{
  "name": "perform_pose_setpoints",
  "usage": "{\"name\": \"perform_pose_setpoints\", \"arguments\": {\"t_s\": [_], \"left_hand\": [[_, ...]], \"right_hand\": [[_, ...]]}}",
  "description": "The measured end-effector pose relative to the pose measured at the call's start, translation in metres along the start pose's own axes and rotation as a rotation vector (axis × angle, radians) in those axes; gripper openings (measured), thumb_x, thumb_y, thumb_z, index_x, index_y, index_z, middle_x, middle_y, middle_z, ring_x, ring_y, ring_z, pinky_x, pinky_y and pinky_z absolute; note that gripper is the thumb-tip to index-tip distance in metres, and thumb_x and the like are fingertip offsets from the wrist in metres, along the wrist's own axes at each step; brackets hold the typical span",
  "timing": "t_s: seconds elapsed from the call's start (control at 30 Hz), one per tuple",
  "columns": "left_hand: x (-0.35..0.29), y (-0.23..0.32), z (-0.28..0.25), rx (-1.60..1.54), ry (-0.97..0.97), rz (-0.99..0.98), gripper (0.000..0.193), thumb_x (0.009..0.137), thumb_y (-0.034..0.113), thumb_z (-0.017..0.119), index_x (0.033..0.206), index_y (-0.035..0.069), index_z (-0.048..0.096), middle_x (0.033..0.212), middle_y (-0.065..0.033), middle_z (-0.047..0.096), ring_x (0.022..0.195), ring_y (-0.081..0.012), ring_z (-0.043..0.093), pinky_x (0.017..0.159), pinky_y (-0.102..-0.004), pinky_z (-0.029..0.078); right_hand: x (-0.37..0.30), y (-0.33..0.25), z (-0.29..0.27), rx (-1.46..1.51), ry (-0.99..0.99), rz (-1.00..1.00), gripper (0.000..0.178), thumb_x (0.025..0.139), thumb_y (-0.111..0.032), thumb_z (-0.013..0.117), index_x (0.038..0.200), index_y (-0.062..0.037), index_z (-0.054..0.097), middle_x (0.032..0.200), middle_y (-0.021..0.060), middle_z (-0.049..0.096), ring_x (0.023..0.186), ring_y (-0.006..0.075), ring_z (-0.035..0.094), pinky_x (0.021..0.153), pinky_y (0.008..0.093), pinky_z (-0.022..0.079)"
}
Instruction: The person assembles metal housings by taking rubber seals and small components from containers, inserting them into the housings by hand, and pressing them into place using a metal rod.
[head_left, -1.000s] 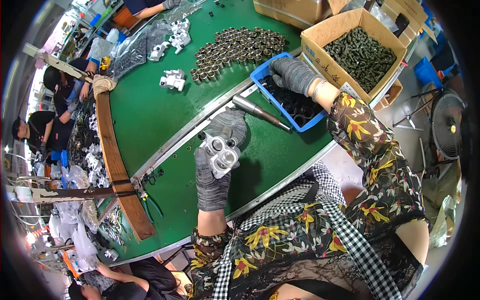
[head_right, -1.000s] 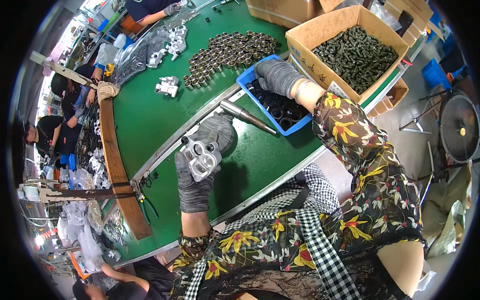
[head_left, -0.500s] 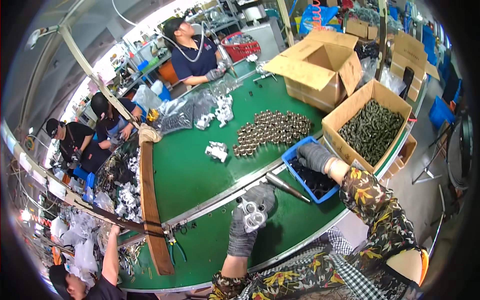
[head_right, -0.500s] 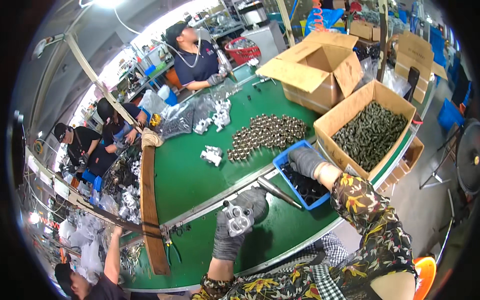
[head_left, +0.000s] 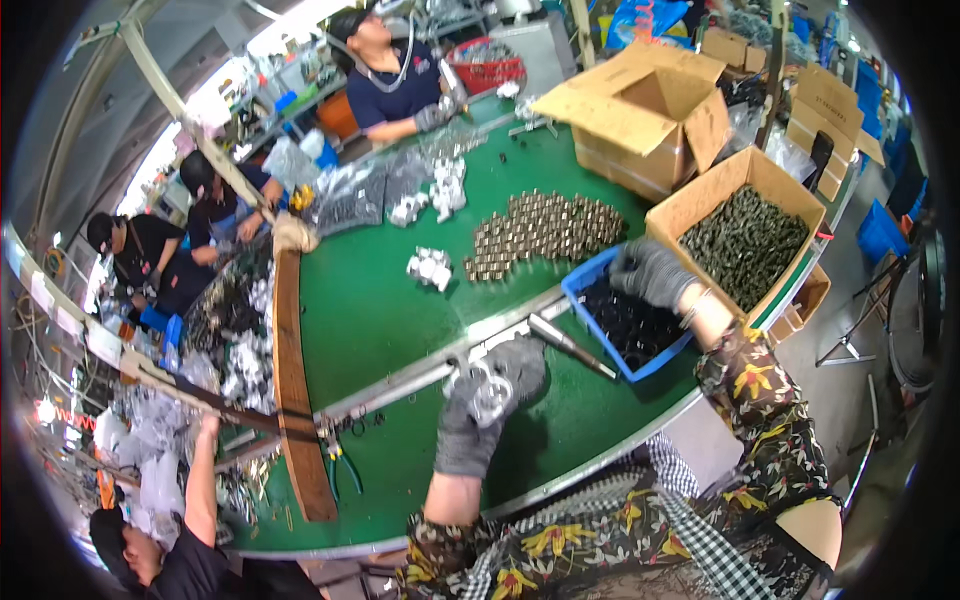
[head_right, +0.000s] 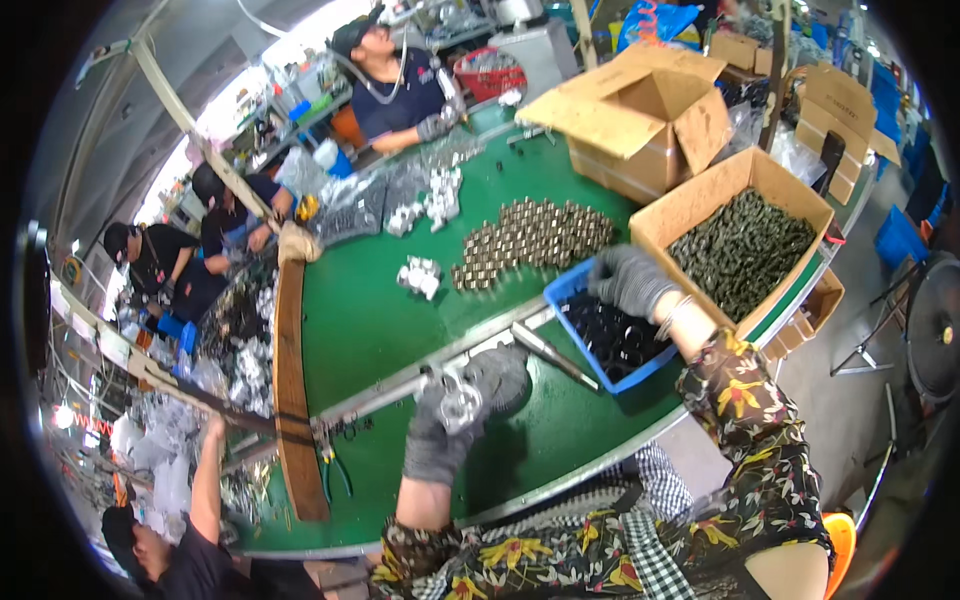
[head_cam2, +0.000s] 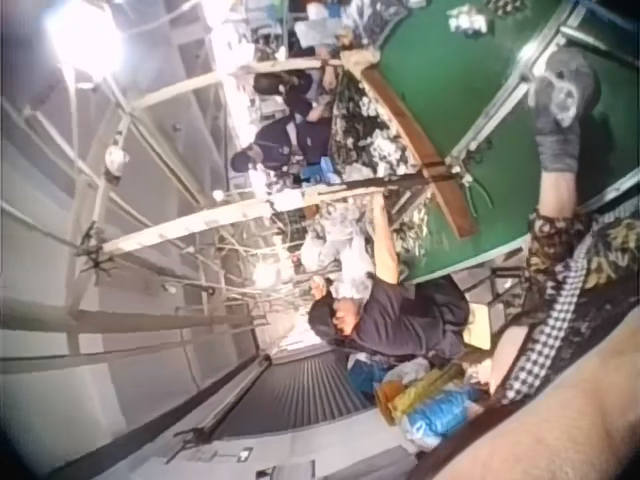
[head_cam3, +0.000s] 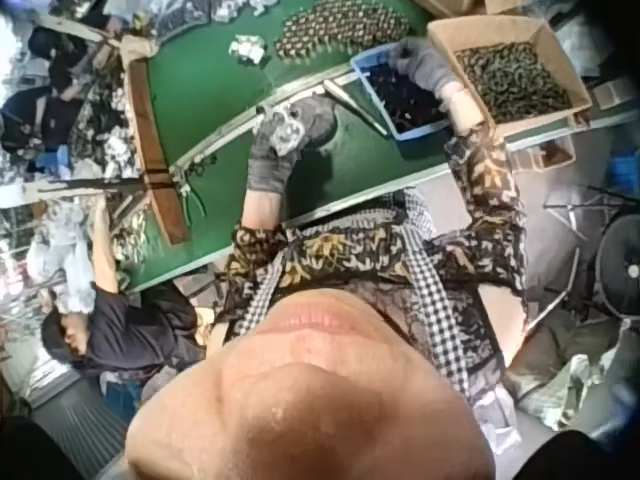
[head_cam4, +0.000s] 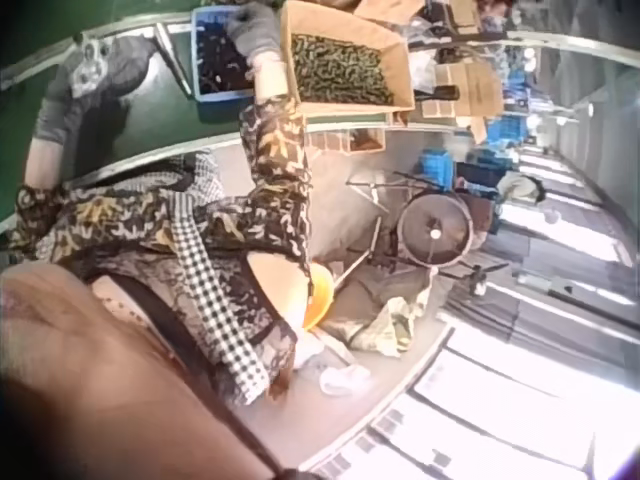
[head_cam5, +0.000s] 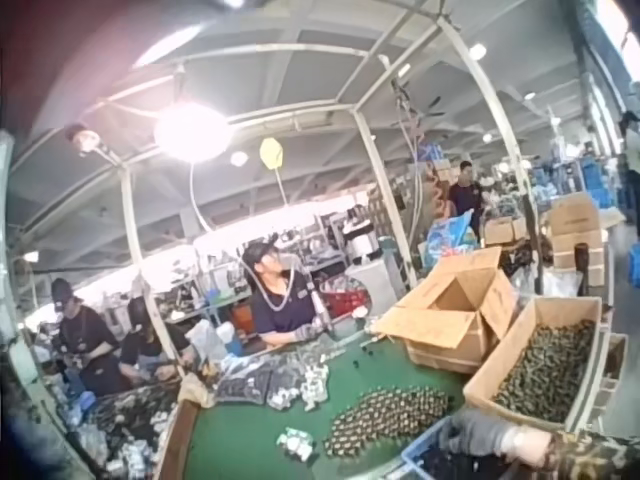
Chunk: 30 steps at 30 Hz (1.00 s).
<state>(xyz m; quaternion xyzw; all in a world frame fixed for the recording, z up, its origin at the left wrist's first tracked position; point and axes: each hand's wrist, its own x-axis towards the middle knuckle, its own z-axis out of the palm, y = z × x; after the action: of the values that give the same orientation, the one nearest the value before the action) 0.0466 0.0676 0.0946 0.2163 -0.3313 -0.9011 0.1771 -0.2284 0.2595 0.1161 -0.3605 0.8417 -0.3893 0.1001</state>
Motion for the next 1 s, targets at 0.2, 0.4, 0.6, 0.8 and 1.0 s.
{"name": "perform_pose_setpoints", "arguments": {"t_s": [0.2,0.4,0.6,0.8,1.0], "left_hand": [[0.029,0.016,0.037,-0.066,-0.163,0.08,0.036,0.09,0.024,0.061,0.119,0.008,0.046,0.107,-0.0103,0.057,0.101,-0.0234,0.06,0.078,-0.0357,0.057],[0.034,0.003,0.025,-0.14,-0.149,0.023,0.056,0.085,0.02,0.068,0.132,0.007,0.04,0.113,-0.0113,0.057,0.103,-0.0255,0.06,0.088,-0.0398,0.054],[0.029,-0.008,0.017,0.286,-0.291,0.384,0.062,0.085,0.014,0.067,0.137,0.007,0.034,0.121,-0.0126,0.054,0.105,-0.0244,0.059,0.088,-0.0372,0.053],[0.045,-0.005,0.014,0.966,-0.078,0.54,0.035,0.086,0.005,0.065,0.119,0.002,0.055,0.108,-0.0082,0.063,0.097,-0.0174,0.061,0.086,-0.0289,0.05],[0.033,-0.008,0.027,0.998,0.18,0.547,0.03,0.084,0.009,0.069,0.112,0.0,0.061,0.102,-0.0075,0.067,0.09,-0.0138,0.063,0.078,-0.0288,0.051]], "right_hand": [[-0.054,-0.119,0.018,0.469,-0.016,-0.201,0.018,0.079,-0.014,0.078,0.083,-0.0037,0.063,0.092,0.004,0.064,0.085,0.0125,0.059,0.076,0.0269,0.051],[-0.055,-0.103,0.089,0.578,0.041,-0.274,0.018,0.079,-0.004,0.074,0.089,-0.0018,0.059,0.12,0.0108,0.054,0.099,0.0124,0.058,0.084,0.0262,0.051],[-0.064,-0.097,0.1,0.385,0.145,-0.416,0.019,0.075,-0.001,0.074,0.088,-0.0016,0.059,0.114,0.0112,0.055,0.101,0.0167,0.058,0.082,0.028,0.052],[-0.067,-0.108,0.098,0.174,0.206,-0.508,0.019,0.073,-0.004,0.072,0.085,0.0005,0.059,0.114,0.0159,0.054,0.102,0.0297,0.055,0.087,0.0374,0.048],[-0.072,-0.109,0.101,0.127,0.203,-0.471,0.023,0.075,-0.004,0.073,0.092,0.0015,0.059,0.113,0.0161,0.052,0.103,0.0294,0.055,0.089,0.0372,0.049]]}}
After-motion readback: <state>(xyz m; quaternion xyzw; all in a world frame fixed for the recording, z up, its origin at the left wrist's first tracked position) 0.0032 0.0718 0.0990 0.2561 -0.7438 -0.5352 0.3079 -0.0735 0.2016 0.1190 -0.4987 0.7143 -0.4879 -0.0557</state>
